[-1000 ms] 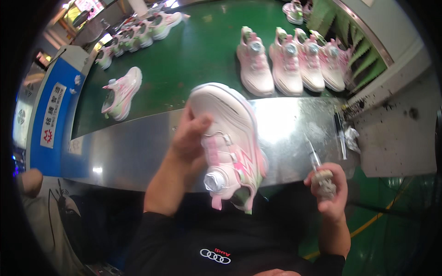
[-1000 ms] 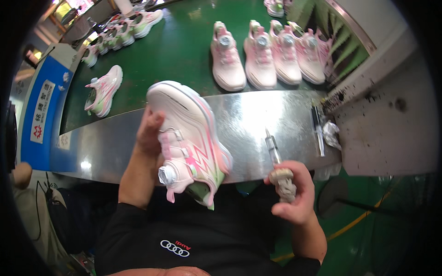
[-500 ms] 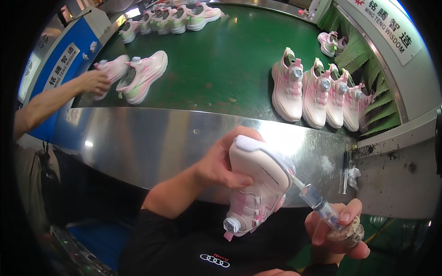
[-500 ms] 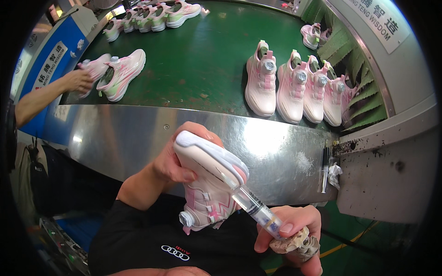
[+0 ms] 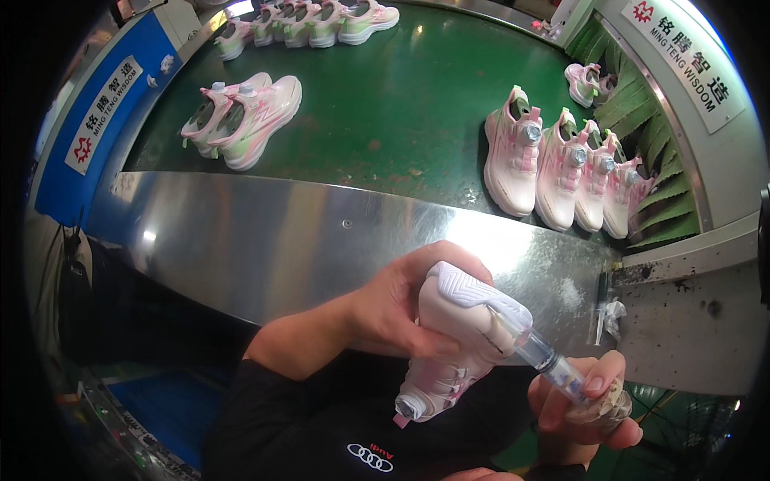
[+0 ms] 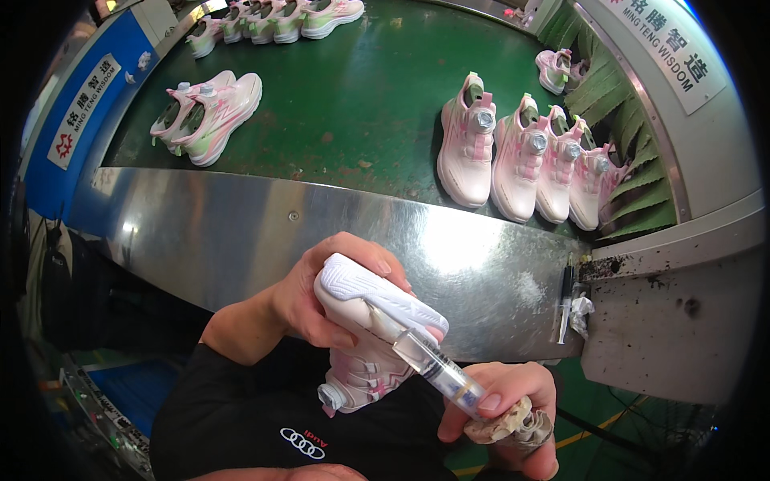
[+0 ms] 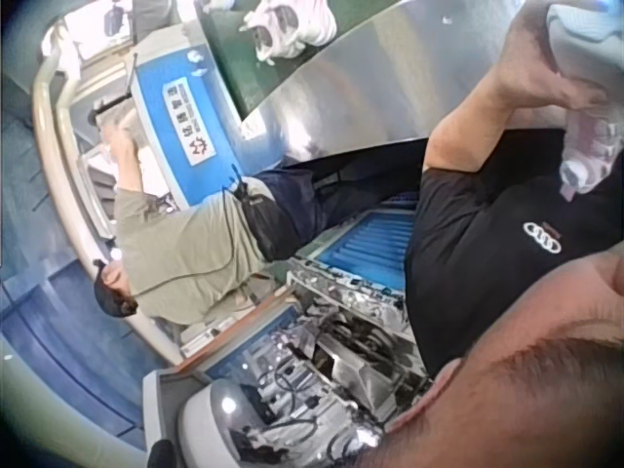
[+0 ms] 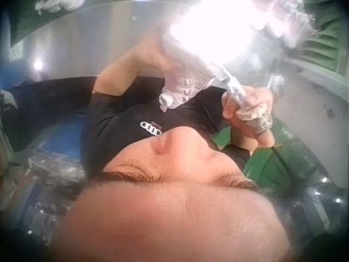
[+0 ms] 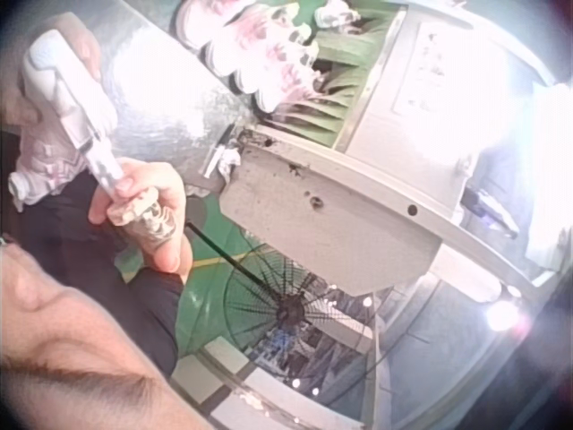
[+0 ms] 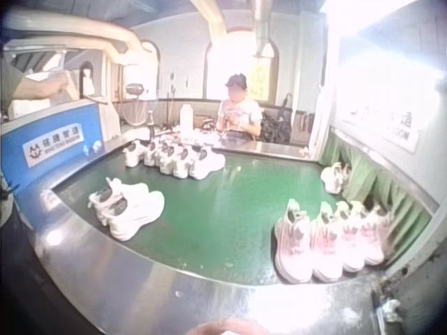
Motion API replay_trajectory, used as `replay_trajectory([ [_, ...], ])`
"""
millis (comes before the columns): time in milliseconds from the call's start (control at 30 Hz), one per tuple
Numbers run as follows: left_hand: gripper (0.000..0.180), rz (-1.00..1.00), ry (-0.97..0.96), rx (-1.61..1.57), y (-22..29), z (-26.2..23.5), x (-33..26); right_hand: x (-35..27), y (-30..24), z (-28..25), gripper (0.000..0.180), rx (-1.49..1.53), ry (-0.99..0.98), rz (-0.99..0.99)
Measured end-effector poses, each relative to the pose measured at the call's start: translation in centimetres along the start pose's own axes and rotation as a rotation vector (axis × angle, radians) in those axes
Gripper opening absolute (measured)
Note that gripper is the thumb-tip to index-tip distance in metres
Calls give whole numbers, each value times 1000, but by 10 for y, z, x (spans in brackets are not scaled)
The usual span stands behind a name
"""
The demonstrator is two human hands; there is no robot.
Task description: The person takes shoes one at a time, applies adhesive along the edges of the soles using a syringe while rotating each shoe by hand, and places the shoes onto the conveyor belt.
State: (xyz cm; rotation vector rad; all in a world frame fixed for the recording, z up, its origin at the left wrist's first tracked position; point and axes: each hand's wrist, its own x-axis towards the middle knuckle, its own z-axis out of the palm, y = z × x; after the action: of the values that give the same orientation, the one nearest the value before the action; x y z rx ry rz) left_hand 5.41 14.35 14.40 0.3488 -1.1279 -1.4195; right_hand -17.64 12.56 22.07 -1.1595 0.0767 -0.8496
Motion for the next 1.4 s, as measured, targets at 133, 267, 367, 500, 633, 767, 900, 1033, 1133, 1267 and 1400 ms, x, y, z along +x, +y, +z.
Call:
replay_trajectory([
  [133, 66, 23, 15, 33, -1, -2, -2, -6, -4, 3, 61, 105, 91, 70],
  [267, 66, -29, 71, -24, 1, 1, -4, 1, 0, 2, 54, -34, 42, 19],
  [367, 67, -35, 86, -45, 1, 2, -3, 1, -2, 2, 54, -45, 34, 25],
  [500, 67, -54, 114, -136, 2, 4, -4, -1, -2, 4, 55, -47, 65, -1],
  [633, 67, -68, 102, -147, 4, 4, -3, 0, 0, 1, 55, -37, 42, -4],
  [767, 69, -39, 69, -77, 6, 3, -2, 7, 1, 1, 54, -14, -55, -36],
  [900, 68, -9, 48, -10, 3, -2, -4, 7, 1, 7, 53, -38, 13, 4],
  [1033, 68, -13, 72, -57, 3, -2, -5, 6, 2, 8, 53, -41, 30, 6],
  [1133, 67, 9, 87, -43, 3, -3, -5, 5, 1, 8, 54, -59, 27, 13],
  [1267, 67, -6, 113, -51, 3, -6, -6, 1, 3, 7, 54, -70, 43, 11],
  [1400, 69, 1, 130, -53, 1, -10, -6, -8, 7, 1, 54, -75, 46, -3],
])
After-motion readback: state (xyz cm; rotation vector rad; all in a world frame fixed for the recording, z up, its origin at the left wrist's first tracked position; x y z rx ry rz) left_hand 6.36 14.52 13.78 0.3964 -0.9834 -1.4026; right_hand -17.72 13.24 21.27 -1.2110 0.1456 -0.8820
